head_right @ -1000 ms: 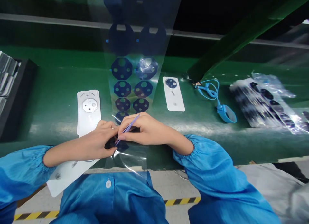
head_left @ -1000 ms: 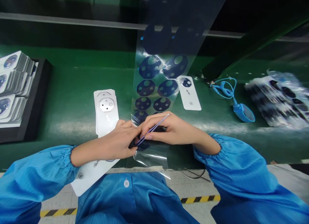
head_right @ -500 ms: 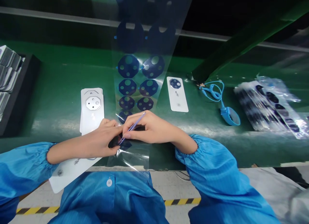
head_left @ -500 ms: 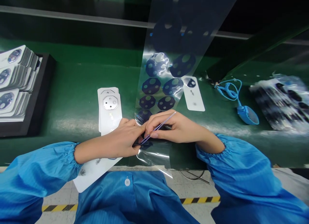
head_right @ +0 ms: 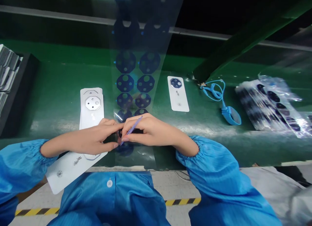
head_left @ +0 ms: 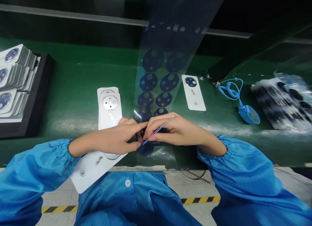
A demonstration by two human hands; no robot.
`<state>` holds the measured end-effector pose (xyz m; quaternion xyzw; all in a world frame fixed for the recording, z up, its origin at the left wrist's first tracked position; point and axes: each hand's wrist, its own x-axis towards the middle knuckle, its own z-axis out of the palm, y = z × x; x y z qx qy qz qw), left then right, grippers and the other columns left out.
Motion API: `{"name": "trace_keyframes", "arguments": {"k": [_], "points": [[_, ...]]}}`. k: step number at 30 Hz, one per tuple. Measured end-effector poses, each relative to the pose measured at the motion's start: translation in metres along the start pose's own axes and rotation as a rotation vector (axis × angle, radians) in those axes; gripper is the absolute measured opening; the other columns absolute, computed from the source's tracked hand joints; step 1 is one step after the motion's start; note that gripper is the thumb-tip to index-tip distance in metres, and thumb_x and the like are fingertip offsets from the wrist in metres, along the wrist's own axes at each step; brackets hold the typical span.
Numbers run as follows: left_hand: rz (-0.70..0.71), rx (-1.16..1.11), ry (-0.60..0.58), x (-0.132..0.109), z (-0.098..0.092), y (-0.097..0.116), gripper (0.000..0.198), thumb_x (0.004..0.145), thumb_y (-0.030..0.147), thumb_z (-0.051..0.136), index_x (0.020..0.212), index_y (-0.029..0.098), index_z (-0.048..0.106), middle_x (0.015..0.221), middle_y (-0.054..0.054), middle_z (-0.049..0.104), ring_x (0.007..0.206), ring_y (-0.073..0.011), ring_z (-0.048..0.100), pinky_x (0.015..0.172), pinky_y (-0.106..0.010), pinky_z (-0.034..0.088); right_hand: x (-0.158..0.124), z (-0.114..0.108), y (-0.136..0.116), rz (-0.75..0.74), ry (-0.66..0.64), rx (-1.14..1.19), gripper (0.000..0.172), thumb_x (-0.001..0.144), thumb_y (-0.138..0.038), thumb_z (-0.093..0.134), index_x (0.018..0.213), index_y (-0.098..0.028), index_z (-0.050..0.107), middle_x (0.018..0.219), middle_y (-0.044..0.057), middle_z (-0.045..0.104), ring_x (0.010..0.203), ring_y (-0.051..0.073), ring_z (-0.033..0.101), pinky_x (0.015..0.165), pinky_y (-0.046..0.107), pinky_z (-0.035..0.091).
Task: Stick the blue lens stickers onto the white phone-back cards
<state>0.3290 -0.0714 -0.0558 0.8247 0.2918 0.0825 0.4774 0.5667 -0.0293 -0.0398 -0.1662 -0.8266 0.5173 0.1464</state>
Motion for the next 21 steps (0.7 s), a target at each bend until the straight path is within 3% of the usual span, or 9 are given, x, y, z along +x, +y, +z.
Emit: {"name": "trace_keyframes", "arguments": {"k": [4, 10, 16, 21], "points": [[0.0, 0.035, 0.022, 0.001, 0.001, 0.0, 0.024, 0.099, 0.022, 0.04, 0.116, 0.02, 0.056, 0.097, -0.004, 0.057, 0.096, -0.0216, 0.049, 0.093, -0.036, 0.035, -0.001, 0.0, 0.001, -0.003, 0.001, 0.019, 0.011, 0.097, -0.025, 0.066, 0.097, -0.016, 0.074, 0.096, 0.007, 0.075, 0.086, 0.017, 0.071, 0.077, 0.028, 0.058], [0.002, 0.057, 0.031, 0.001, 0.005, -0.001, 0.048, 0.099, 0.023, 0.039, 0.147, 0.021, 0.04, 0.103, -0.005, 0.058, 0.098, -0.0224, 0.048, 0.093, -0.037, 0.035, -0.002, -0.003, -0.002, -0.012, -0.008, 0.053, 0.011, 0.097, -0.025, 0.067, 0.098, -0.016, 0.074, 0.095, 0.007, 0.076, 0.086, 0.017, 0.071, 0.078, 0.029, 0.058], [-0.006, 0.094, 0.031, 0.002, 0.008, -0.002, 0.053, 0.099, 0.022, 0.036, 0.152, 0.017, 0.035, 0.107, -0.008, 0.058, 0.102, -0.0238, 0.048, 0.095, -0.04, 0.034, -0.002, -0.006, -0.004, -0.015, -0.003, 0.107, 0.008, 0.095, -0.021, 0.07, 0.093, -0.015, 0.074, 0.09, 0.008, 0.076, 0.083, 0.017, 0.071, 0.077, 0.029, 0.058], [-0.018, 0.122, 0.05, 0.003, 0.011, -0.003, 0.053, 0.1, 0.021, 0.037, 0.153, 0.018, 0.035, 0.104, -0.008, 0.058, 0.102, -0.025, 0.05, 0.094, -0.041, 0.035, -0.005, -0.007, -0.004, -0.031, 0.042, 0.348, 0.006, 0.094, -0.02, 0.07, 0.092, -0.017, 0.075, 0.088, 0.007, 0.076, 0.081, 0.018, 0.074, 0.075, 0.03, 0.06]]}}
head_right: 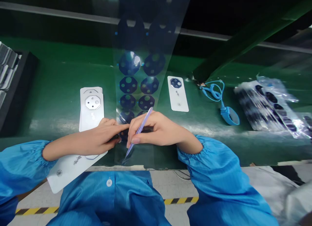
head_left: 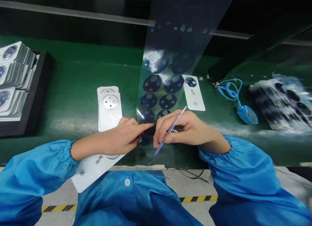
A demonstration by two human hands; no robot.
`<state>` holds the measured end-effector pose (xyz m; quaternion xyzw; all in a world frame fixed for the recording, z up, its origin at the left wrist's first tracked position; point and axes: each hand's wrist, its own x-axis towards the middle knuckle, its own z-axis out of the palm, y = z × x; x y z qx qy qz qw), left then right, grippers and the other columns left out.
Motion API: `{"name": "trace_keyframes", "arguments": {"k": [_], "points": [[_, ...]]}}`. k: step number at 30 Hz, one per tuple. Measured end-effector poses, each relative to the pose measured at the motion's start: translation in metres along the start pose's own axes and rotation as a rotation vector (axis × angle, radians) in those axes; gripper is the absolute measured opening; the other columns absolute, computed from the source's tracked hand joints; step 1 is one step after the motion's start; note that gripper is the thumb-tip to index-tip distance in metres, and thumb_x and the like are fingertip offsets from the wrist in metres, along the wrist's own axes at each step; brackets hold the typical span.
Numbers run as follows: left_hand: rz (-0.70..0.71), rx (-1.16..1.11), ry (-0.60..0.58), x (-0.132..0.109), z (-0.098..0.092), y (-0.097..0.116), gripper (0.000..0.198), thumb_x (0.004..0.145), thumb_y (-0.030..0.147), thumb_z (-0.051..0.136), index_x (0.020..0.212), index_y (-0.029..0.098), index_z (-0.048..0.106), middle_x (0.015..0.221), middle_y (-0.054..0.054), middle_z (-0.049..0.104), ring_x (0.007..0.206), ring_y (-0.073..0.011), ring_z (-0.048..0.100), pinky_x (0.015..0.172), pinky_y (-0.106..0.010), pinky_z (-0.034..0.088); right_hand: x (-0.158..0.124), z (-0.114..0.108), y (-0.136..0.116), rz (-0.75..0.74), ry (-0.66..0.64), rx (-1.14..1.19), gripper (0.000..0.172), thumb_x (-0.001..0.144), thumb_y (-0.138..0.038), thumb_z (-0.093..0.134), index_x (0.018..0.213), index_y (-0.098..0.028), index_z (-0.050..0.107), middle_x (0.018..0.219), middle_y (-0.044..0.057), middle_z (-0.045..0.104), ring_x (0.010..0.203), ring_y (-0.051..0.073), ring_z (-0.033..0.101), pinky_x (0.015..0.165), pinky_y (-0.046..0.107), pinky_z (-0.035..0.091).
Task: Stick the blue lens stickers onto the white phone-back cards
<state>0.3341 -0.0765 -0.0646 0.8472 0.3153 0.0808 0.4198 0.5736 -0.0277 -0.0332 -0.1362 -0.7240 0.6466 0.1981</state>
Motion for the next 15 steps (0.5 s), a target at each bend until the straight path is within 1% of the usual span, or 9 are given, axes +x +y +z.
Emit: {"name": "trace_keyframes", "arguments": {"k": [2, 4, 6, 8, 10, 11, 13, 15], "points": [[-0.003, -0.004, 0.024, 0.0, 0.002, -0.001, 0.053, 0.1, 0.021, 0.039, 0.153, 0.018, 0.036, 0.104, -0.009, 0.058, 0.103, -0.0255, 0.051, 0.096, -0.042, 0.035, -0.002, 0.001, 0.002, 0.003, 0.093, 0.1, 0.009, 0.094, -0.023, 0.071, 0.089, -0.017, 0.075, 0.086, 0.007, 0.076, 0.078, 0.019, 0.074, 0.071, 0.03, 0.061], [-0.007, -0.018, 0.077, -0.001, 0.006, -0.002, 0.053, 0.101, 0.021, 0.041, 0.153, 0.018, 0.035, 0.105, -0.009, 0.059, 0.105, -0.0261, 0.052, 0.098, -0.044, 0.037, -0.002, 0.003, 0.006, 0.028, 0.208, 0.112, 0.011, 0.094, -0.026, 0.072, 0.089, -0.017, 0.075, 0.081, 0.006, 0.075, 0.074, 0.018, 0.074, 0.067, 0.029, 0.06], [0.0, -0.043, 0.138, -0.002, 0.01, -0.004, 0.054, 0.1, 0.021, 0.046, 0.153, 0.019, 0.035, 0.109, -0.009, 0.06, 0.107, -0.0264, 0.053, 0.099, -0.045, 0.04, -0.001, 0.006, 0.011, 0.057, 0.313, 0.098, 0.012, 0.092, -0.029, 0.074, 0.093, -0.017, 0.075, 0.076, 0.004, 0.075, 0.071, 0.017, 0.073, 0.065, 0.028, 0.06], [0.014, -0.081, 0.209, -0.002, 0.012, -0.006, 0.057, 0.098, 0.02, 0.051, 0.153, 0.021, 0.034, 0.12, -0.01, 0.057, 0.113, -0.0258, 0.053, 0.101, -0.044, 0.043, 0.001, 0.011, 0.015, 0.062, 0.391, 0.117, 0.016, 0.091, -0.031, 0.076, 0.099, -0.018, 0.072, 0.071, 0.001, 0.074, 0.069, 0.018, 0.074, 0.064, 0.028, 0.061], [0.019, -0.087, 0.283, -0.002, 0.009, -0.006, 0.057, 0.098, 0.019, 0.052, 0.152, 0.024, 0.034, 0.133, -0.012, 0.049, 0.124, -0.0249, 0.051, 0.105, -0.042, 0.045, 0.003, 0.016, 0.019, 0.043, 0.485, 0.13, 0.02, 0.087, -0.031, 0.079, 0.098, -0.019, 0.067, 0.069, -0.001, 0.073, 0.067, 0.018, 0.075, 0.063, 0.028, 0.061], [0.017, -0.064, 0.318, -0.004, 0.006, -0.005, 0.056, 0.098, 0.018, 0.051, 0.151, 0.024, 0.034, 0.138, -0.012, 0.046, 0.129, -0.0245, 0.049, 0.107, -0.042, 0.045, 0.004, 0.018, 0.02, 0.03, 0.539, 0.125, 0.022, 0.085, -0.032, 0.082, 0.094, -0.02, 0.065, 0.069, -0.002, 0.072, 0.065, 0.018, 0.075, 0.061, 0.027, 0.061], [-0.005, 0.053, 0.389, -0.011, -0.004, -0.001, 0.052, 0.1, 0.016, 0.047, 0.15, 0.023, 0.035, 0.145, -0.014, 0.042, 0.136, -0.0253, 0.045, 0.111, -0.044, 0.044, 0.005, 0.023, 0.022, 0.005, 0.645, 0.115, 0.028, 0.081, -0.032, 0.086, 0.086, -0.021, 0.061, 0.069, -0.002, 0.072, 0.063, 0.018, 0.075, 0.057, 0.026, 0.06], [-0.035, 0.225, 0.455, -0.029, -0.012, 0.006, 0.043, 0.101, 0.015, 0.044, 0.144, 0.021, 0.042, 0.147, -0.016, 0.043, 0.139, -0.028, 0.043, 0.112, -0.048, 0.043, 0.006, 0.028, 0.023, -0.012, 0.718, 0.126, 0.031, 0.078, -0.032, 0.087, 0.081, -0.022, 0.059, 0.067, -0.002, 0.072, 0.064, 0.019, 0.076, 0.056, 0.027, 0.061]]}}
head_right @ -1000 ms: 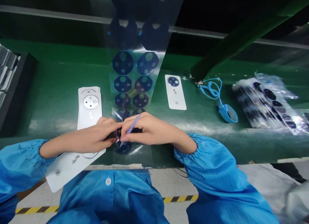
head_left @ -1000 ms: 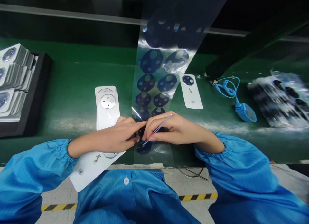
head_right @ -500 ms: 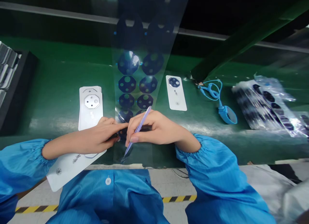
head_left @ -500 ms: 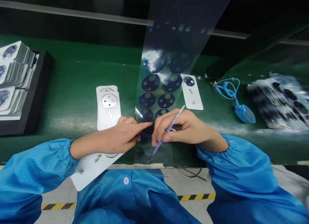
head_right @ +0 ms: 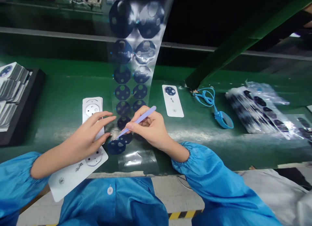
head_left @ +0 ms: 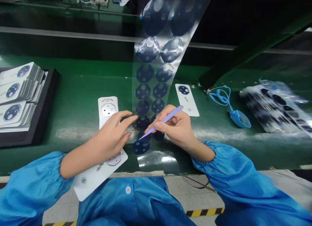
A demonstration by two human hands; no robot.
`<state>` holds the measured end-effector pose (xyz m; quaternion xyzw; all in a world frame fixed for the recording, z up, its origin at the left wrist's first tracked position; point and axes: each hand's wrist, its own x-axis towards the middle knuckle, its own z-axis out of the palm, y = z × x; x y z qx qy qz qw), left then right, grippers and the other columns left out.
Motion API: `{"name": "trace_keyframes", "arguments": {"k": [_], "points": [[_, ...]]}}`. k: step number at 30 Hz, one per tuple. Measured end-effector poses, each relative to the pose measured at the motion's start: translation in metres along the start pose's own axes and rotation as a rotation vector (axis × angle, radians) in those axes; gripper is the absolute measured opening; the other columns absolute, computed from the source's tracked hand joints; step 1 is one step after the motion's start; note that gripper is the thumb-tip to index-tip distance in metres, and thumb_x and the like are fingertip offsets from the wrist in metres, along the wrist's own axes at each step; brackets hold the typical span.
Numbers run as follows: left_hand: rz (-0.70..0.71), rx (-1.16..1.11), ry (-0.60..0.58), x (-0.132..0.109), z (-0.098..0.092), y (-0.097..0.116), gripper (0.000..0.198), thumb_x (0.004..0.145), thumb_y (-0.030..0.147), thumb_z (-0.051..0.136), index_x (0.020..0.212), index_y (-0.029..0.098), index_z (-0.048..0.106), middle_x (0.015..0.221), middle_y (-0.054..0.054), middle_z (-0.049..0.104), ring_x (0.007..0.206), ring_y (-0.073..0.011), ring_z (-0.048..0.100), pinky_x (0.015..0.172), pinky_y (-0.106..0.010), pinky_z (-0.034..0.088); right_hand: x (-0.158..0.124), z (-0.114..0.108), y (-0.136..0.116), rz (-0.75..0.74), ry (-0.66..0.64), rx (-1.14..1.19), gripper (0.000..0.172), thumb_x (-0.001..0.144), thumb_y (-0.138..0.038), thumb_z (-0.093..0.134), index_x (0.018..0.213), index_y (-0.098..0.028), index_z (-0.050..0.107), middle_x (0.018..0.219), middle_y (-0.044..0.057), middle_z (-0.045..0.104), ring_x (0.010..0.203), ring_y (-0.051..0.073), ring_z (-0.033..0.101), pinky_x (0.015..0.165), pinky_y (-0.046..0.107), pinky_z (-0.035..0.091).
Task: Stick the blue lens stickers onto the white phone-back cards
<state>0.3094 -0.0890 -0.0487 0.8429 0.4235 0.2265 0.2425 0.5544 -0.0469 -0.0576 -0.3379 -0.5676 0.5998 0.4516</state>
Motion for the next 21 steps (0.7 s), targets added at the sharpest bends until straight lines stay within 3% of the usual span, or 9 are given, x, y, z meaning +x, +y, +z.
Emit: {"name": "trace_keyframes", "arguments": {"k": [2, 5, 8, 10, 13, 16, 19, 21], "points": [[0.036, 0.158, 0.028, -0.024, -0.013, 0.004, 0.034, 0.101, 0.015, 0.046, 0.133, 0.021, 0.05, 0.145, -0.015, 0.049, 0.14, -0.0306, 0.043, 0.112, -0.052, 0.041, -0.003, 0.003, 0.002, -0.002, 0.051, 0.022, 0.031, 0.077, -0.03, 0.088, 0.078, -0.022, 0.058, 0.066, -0.003, 0.072, 0.065, 0.021, 0.077, 0.056, 0.029, 0.062], [0.096, 0.261, -0.055, -0.077, -0.016, 0.012, 0.033, 0.099, 0.023, 0.054, 0.133, 0.021, 0.053, 0.141, -0.014, 0.058, 0.14, -0.033, 0.043, 0.11, -0.053, 0.042, -0.008, 0.008, 0.004, 0.001, 0.073, 0.041, 0.029, 0.077, -0.024, 0.088, 0.076, -0.022, 0.059, 0.069, -0.001, 0.074, 0.067, 0.023, 0.077, 0.059, 0.032, 0.063], [0.01, 0.352, -0.104, -0.126, 0.003, 0.018, 0.057, 0.096, 0.046, 0.061, 0.144, 0.017, 0.049, 0.153, -0.018, 0.047, 0.146, -0.0419, 0.034, 0.109, -0.059, 0.041, -0.012, 0.013, 0.005, -0.001, 0.053, 0.056, 0.025, 0.079, -0.019, 0.085, 0.077, -0.022, 0.06, 0.072, 0.001, 0.076, 0.071, 0.024, 0.078, 0.062, 0.034, 0.064], [-0.018, 0.43, -0.064, -0.147, 0.023, 0.022, 0.056, 0.096, 0.047, 0.06, 0.144, 0.019, 0.052, 0.155, -0.017, 0.045, 0.147, -0.0451, 0.031, 0.112, -0.062, 0.036, -0.012, 0.017, 0.003, 0.0, 0.044, 0.064, 0.024, 0.081, -0.017, 0.084, 0.078, -0.021, 0.061, 0.072, 0.001, 0.076, 0.069, 0.023, 0.077, 0.062, 0.034, 0.064], [-0.054, 0.463, 0.116, -0.165, 0.045, 0.028, 0.036, 0.102, 0.028, 0.05, 0.137, 0.024, 0.06, 0.151, -0.013, 0.052, 0.149, -0.041, 0.031, 0.119, -0.058, 0.028, -0.011, 0.023, -0.001, 0.007, 0.04, 0.056, 0.023, 0.084, -0.016, 0.081, 0.076, -0.021, 0.059, 0.068, -0.001, 0.073, 0.064, 0.02, 0.075, 0.06, 0.031, 0.063], [-0.073, 0.454, 0.179, -0.176, 0.052, 0.037, 0.037, 0.102, 0.019, 0.044, 0.131, 0.026, 0.065, 0.147, -0.01, 0.056, 0.15, -0.0379, 0.031, 0.12, -0.054, 0.029, -0.01, 0.028, -0.006, 0.059, 0.036, 0.072, 0.021, 0.09, -0.018, 0.075, 0.081, -0.021, 0.056, 0.058, -0.005, 0.066, 0.049, 0.012, 0.066, 0.048, 0.022, 0.054], [-0.125, 0.536, 0.266, -0.18, 0.049, 0.045, 0.042, 0.094, 0.01, 0.05, 0.129, 0.025, 0.067, 0.147, -0.013, 0.055, 0.146, -0.0436, 0.036, 0.112, -0.056, 0.037, -0.008, 0.032, -0.006, 0.087, 0.035, 0.152, 0.018, 0.096, -0.02, 0.07, 0.088, -0.023, 0.054, 0.049, -0.012, 0.053, 0.036, 0.005, 0.047, 0.038, 0.015, 0.036], [-0.175, 0.636, 0.33, -0.173, 0.048, 0.048, 0.05, 0.086, 0.004, 0.053, 0.132, 0.023, 0.066, 0.149, -0.017, 0.052, 0.139, -0.0467, 0.044, 0.102, -0.056, 0.043, -0.006, 0.033, -0.003, 0.073, 0.009, 0.172, 0.011, 0.098, -0.021, 0.067, 0.097, -0.025, 0.056, 0.05, -0.012, 0.051, 0.038, 0.005, 0.044, 0.04, 0.016, 0.036]]}}
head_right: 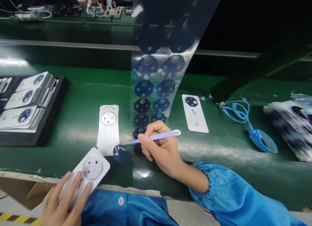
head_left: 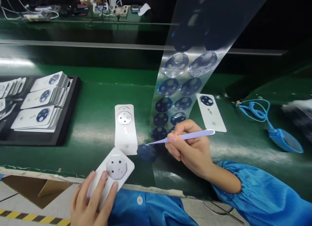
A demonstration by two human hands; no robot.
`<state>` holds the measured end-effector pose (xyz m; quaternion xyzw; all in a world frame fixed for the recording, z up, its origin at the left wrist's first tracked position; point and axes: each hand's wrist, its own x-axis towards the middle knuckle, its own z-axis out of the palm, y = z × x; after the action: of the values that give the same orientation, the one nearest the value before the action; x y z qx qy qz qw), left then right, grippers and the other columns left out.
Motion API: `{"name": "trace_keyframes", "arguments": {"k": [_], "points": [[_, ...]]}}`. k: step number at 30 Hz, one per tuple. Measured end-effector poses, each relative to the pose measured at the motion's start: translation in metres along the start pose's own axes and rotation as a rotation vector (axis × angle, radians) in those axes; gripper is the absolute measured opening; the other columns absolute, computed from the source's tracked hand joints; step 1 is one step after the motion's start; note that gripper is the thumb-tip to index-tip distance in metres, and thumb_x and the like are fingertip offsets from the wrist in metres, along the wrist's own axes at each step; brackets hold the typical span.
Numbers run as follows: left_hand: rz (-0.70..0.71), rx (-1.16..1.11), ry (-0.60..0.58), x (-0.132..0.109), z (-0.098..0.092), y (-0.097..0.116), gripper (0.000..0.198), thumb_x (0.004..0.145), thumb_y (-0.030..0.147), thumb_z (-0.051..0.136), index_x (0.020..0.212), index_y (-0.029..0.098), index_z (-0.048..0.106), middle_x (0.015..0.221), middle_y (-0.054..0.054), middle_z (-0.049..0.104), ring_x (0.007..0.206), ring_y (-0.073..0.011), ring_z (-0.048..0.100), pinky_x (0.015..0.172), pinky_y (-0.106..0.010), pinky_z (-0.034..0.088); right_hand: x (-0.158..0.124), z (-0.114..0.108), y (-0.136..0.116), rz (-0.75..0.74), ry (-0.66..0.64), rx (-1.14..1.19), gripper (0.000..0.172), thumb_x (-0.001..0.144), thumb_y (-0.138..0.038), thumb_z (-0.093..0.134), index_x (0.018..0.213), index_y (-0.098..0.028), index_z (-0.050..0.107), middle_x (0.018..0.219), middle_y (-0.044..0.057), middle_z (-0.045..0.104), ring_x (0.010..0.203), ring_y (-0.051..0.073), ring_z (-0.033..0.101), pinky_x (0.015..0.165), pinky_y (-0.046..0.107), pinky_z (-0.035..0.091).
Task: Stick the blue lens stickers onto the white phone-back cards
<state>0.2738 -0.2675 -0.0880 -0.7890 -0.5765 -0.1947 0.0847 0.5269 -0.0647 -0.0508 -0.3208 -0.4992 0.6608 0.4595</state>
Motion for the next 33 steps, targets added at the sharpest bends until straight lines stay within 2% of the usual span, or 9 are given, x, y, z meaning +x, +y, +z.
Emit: {"name": "trace_keyframes", "arguments": {"k": [3, 6, 12, 17, 21, 25, 29, 31, 33], "points": [[-0.09, 0.075, -0.043, 0.022, 0.007, 0.012, 0.064, 0.08, 0.005, 0.057, 0.142, 0.022, 0.058, 0.154, -0.022, 0.044, 0.124, -0.0465, 0.052, 0.087, -0.054, 0.047, 0.007, 0.0, 0.007, 0.003, -0.085, 0.01, 0.01, 0.101, -0.023, 0.062, 0.111, -0.025, 0.061, 0.053, -0.01, 0.056, 0.044, 0.007, 0.05, 0.048, 0.02, 0.043], [-0.217, 0.046, -0.112, 0.045, 0.018, 0.031, 0.066, 0.082, 0.018, 0.061, 0.147, 0.022, 0.052, 0.158, -0.023, 0.037, 0.116, -0.0441, 0.054, 0.082, -0.053, 0.047, 0.013, -0.002, 0.014, -0.017, -0.176, 0.036, 0.012, 0.105, -0.028, 0.056, 0.108, -0.023, 0.067, 0.061, -0.005, 0.064, 0.054, 0.01, 0.061, 0.054, 0.023, 0.05], [-0.338, 0.051, -0.136, 0.059, 0.032, 0.058, 0.07, 0.091, 0.065, 0.051, 0.142, 0.017, 0.058, 0.153, -0.023, 0.046, 0.114, -0.0435, 0.054, 0.081, -0.054, 0.041, 0.019, -0.011, 0.006, -0.205, -0.402, -0.219, 0.017, 0.102, -0.029, 0.06, 0.117, -0.025, 0.066, 0.097, 0.004, 0.08, 0.091, 0.021, 0.078, 0.081, 0.033, 0.063], [-0.095, 0.012, -0.044, 0.052, 0.029, 0.037, 0.057, 0.098, 0.055, 0.048, 0.133, 0.013, 0.064, 0.138, -0.017, 0.062, 0.126, -0.0363, 0.053, 0.101, -0.05, 0.036, 0.02, -0.018, -0.023, -0.198, -0.644, -0.528, 0.039, 0.104, -0.033, 0.049, 0.142, -0.025, 0.054, 0.126, 0.01, 0.073, 0.114, 0.022, 0.071, 0.09, 0.029, 0.06], [0.223, 0.035, -0.192, 0.058, 0.023, 0.013, 0.067, 0.097, 0.064, 0.047, 0.132, 0.009, 0.062, 0.134, -0.019, 0.064, 0.129, -0.0403, 0.054, 0.11, -0.052, 0.033, 0.021, -0.019, -0.033, -0.057, -0.797, -0.459, 0.051, 0.106, -0.048, 0.036, 0.145, -0.023, 0.056, 0.136, 0.01, 0.067, 0.128, 0.027, 0.062, 0.105, 0.036, 0.053], [0.348, 0.182, -0.252, 0.068, 0.024, 0.009, 0.08, 0.094, 0.075, 0.042, 0.132, 0.007, 0.06, 0.129, -0.022, 0.066, 0.12, -0.0428, 0.061, 0.105, -0.056, 0.04, 0.023, -0.02, -0.015, -0.002, -0.746, -0.331, 0.052, 0.107, -0.049, 0.035, 0.14, -0.021, 0.062, 0.129, 0.011, 0.071, 0.113, 0.025, 0.071, 0.099, 0.034, 0.057], [0.418, 0.181, -0.146, 0.079, 0.027, 0.01, 0.075, 0.088, 0.074, 0.055, 0.116, 0.005, 0.067, 0.111, -0.023, 0.072, 0.108, -0.0429, 0.07, 0.096, -0.053, 0.052, 0.021, -0.023, 0.006, -0.051, -0.617, -0.328, 0.026, 0.102, -0.027, 0.058, 0.123, -0.021, 0.071, 0.104, 0.009, 0.08, 0.089, 0.019, 0.078, 0.078, 0.026, 0.062], [0.444, 0.16, -0.115, 0.086, 0.026, 0.008, 0.068, 0.09, 0.068, 0.058, 0.108, 0.004, 0.07, 0.106, -0.023, 0.074, 0.102, -0.0415, 0.072, 0.087, -0.047, 0.06, 0.018, -0.024, 0.01, 0.118, -0.543, -0.331, 0.02, 0.102, -0.018, 0.057, 0.116, -0.022, 0.069, 0.094, 0.005, 0.08, 0.072, 0.014, 0.076, 0.065, 0.022, 0.061], [0.478, 0.142, -0.106, 0.094, 0.023, 0.004, 0.059, 0.094, 0.06, 0.059, 0.099, 0.003, 0.071, 0.102, -0.022, 0.075, 0.097, -0.0387, 0.075, 0.077, -0.04, 0.064, 0.014, -0.024, 0.012, 0.321, -0.475, -0.34, 0.024, 0.104, -0.022, 0.053, 0.128, -0.024, 0.058, 0.093, 0.003, 0.077, 0.058, 0.01, 0.069, 0.053, 0.019, 0.056]]}}
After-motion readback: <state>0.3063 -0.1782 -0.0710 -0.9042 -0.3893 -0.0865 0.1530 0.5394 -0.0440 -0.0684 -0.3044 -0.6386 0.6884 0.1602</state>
